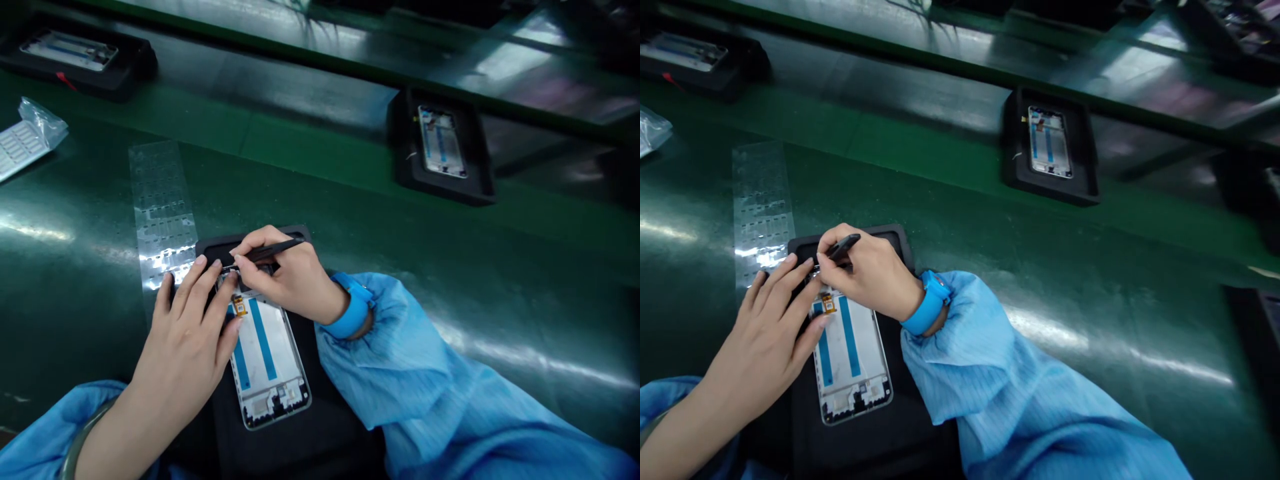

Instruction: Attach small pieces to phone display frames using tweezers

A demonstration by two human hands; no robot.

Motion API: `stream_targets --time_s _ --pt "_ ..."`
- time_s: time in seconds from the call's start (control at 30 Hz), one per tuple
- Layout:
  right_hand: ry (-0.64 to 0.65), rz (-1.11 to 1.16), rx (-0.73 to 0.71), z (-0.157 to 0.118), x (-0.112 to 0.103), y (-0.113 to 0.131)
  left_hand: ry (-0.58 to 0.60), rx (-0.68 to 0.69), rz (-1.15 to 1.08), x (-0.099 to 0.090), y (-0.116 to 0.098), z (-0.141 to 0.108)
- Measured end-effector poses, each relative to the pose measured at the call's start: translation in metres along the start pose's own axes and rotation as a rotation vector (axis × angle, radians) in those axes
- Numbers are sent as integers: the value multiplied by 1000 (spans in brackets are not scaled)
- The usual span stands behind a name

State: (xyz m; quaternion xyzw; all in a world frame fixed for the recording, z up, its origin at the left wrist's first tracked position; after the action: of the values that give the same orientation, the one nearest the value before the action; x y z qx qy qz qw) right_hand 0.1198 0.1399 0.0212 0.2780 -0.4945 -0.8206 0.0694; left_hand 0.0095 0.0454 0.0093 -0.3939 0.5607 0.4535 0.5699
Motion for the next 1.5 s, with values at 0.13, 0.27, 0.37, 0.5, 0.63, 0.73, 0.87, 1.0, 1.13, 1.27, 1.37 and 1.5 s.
stream_targets --time_s 0.13,0.27,0.37,0.5,0.63,0.73,0.87,1.0,1.13,1.27,1.37,1.5 --pt "-16 -58 -46 -2 1 3 1 6 4 1 0 0" --pt "-83 -19 13 -2 -4 -1 -9 0 2 0 0 0" --pt "-70 39 56 -1 -4 -3 -13 -1 -4 -1 0 0" --pt "-12 16 6 -1 -1 0 -4 -1 -9 -2 -1 0" --pt "1 -6 -21 -3 2 0 -3 -5 -8 -2 -1 1" --pt "-6 -9 -51 -4 2 1 -2 -2 -6 -2 -1 1" --pt "-73 3 -54 -3 -4 4 -5 -2 -2 -2 -1 1" --pt "-89 19 -14 -2 -10 2 -5 -3 0 -2 -1 1" --pt "-38 -1 -12 -1 -8 1 1 -6 -3 -2 -1 1" --pt "-21 -6 -30 -1 -6 1 7 -5 -9 -2 -1 1" --pt "-16 -15 -34 -1 -6 1 4 -7 -9 -3 -1 1" --pt "-15 -15 -39 -2 -6 0 -1 -7 -7 -2 -1 1"
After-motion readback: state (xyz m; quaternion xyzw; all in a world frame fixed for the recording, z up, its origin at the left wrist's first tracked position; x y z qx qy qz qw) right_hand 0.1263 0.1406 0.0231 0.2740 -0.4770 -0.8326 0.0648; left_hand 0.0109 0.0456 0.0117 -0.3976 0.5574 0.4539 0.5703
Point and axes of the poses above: each hand's wrist, its own z-axis towards the middle knuckle, its own x-axis out of the palm, y = z × x, the point moved 5 cm from there along z, towards the middle knuckle, and after that the axes turned 12 degrees about z, right-handed, at the moved point
